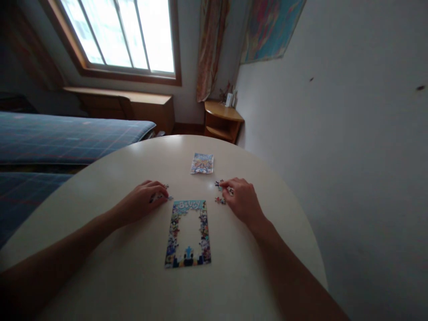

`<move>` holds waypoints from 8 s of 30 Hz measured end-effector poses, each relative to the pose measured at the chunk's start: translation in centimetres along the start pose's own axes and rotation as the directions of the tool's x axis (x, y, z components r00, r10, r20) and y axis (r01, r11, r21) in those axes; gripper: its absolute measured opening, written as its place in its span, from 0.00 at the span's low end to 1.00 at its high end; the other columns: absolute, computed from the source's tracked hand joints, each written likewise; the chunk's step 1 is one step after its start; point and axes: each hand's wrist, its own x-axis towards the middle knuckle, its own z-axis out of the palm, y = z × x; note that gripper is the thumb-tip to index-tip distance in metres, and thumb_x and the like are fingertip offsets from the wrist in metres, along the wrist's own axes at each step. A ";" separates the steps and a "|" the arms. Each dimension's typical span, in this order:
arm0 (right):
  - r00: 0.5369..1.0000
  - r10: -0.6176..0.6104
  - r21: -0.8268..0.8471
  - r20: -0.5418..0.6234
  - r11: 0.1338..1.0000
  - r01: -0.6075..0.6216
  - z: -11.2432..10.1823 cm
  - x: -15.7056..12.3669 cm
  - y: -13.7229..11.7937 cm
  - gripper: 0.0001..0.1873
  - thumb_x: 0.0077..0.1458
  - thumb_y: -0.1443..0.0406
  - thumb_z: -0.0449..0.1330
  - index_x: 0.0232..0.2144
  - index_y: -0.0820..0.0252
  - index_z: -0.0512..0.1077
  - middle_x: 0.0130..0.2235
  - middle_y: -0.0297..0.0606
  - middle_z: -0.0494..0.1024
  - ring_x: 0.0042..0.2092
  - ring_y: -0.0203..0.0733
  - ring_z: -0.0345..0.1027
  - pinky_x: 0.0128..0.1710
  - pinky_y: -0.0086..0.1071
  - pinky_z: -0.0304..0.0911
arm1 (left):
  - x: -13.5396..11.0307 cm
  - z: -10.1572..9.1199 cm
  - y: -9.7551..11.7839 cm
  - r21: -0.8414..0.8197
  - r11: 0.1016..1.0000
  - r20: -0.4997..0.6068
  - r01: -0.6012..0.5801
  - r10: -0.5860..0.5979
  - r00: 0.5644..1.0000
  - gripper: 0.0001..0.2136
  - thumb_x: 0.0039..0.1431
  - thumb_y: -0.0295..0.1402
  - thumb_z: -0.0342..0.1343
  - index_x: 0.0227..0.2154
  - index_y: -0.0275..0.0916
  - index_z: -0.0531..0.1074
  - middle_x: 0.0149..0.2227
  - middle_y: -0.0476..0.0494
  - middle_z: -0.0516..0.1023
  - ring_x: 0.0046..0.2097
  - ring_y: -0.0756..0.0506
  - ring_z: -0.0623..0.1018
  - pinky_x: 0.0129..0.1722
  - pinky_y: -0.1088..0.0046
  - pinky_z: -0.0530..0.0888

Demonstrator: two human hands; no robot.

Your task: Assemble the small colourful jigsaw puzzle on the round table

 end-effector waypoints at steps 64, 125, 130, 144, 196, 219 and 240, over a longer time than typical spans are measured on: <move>0.930 -0.325 0.356 0.173 0.901 0.248 3.6 -1.7 -5.1 0.14 0.63 0.72 0.56 0.48 0.55 0.72 0.43 0.36 0.83 0.46 0.39 0.75 0.53 0.37 0.60 | -0.3 -0.1 3.9 -0.006 0.895 0.117 -0.447 0.445 0.888 0.06 0.64 0.32 0.57 0.41 0.46 0.77 0.45 0.48 0.79 0.46 0.45 0.75 0.52 0.63 0.68; 0.890 -0.370 0.012 0.267 0.925 0.381 2.1 -2.2 -6.5 0.06 0.59 0.65 0.63 0.38 0.54 0.79 0.42 0.38 0.80 0.44 0.45 0.70 0.49 0.43 0.54 | -0.2 -0.3 4.0 0.009 0.891 0.120 -0.454 0.450 0.885 0.07 0.64 0.32 0.56 0.41 0.46 0.77 0.45 0.47 0.79 0.46 0.45 0.76 0.51 0.65 0.70; 0.884 -0.370 0.023 0.287 0.925 0.379 1.9 -2.3 -6.4 0.06 0.60 0.65 0.61 0.39 0.54 0.78 0.43 0.38 0.80 0.44 0.45 0.71 0.50 0.44 0.55 | -0.2 -0.2 3.5 -0.029 0.907 0.091 -0.420 0.421 0.903 0.07 0.65 0.32 0.54 0.42 0.45 0.76 0.45 0.47 0.79 0.45 0.46 0.77 0.50 0.64 0.71; 0.975 -0.200 0.085 0.100 0.978 0.192 2.0 -1.7 -4.7 0.04 0.58 0.67 0.63 0.37 0.55 0.77 0.40 0.37 0.81 0.45 0.44 0.73 0.49 0.42 0.59 | 0.2 0.3 0.8 0.088 0.995 0.000 -0.039 0.040 0.999 0.08 0.64 0.37 0.55 0.42 0.43 0.77 0.46 0.44 0.78 0.48 0.40 0.74 0.52 0.57 0.70; 0.947 -0.316 0.162 -0.063 0.933 0.322 2.4 -2.4 -7.4 0.09 0.60 0.58 0.63 0.41 0.54 0.78 0.35 0.35 0.83 0.40 0.41 0.74 0.45 0.37 0.57 | -0.6 1.3 7.9 -0.707 0.673 0.037 0.220 -0.276 0.961 0.13 0.58 0.43 0.58 0.29 0.37 0.71 0.29 0.45 0.79 0.30 0.48 0.76 0.30 0.73 0.72; 0.943 -0.226 0.155 0.244 0.969 0.192 1.7 -1.8 -4.5 0.11 0.52 0.68 0.66 0.40 0.52 0.80 0.38 0.36 0.82 0.43 0.43 0.73 0.49 0.41 0.56 | -0.9 1.1 6.7 -0.054 0.952 0.056 -0.302 0.305 0.951 0.10 0.66 0.29 0.52 0.45 0.44 0.76 0.48 0.42 0.78 0.49 0.42 0.74 0.50 0.59 0.74; 0.956 -0.180 0.136 0.231 0.979 0.152 0.2 -1.3 -2.8 0.07 0.55 0.69 0.64 0.34 0.53 0.80 0.35 0.34 0.81 0.39 0.40 0.74 0.47 0.40 0.57 | -1.5 1.1 6.8 -0.031 0.940 0.170 -0.340 0.340 0.925 0.23 0.64 0.40 0.55 0.61 0.48 0.64 0.65 0.42 0.64 0.63 0.34 0.64 0.60 0.48 0.65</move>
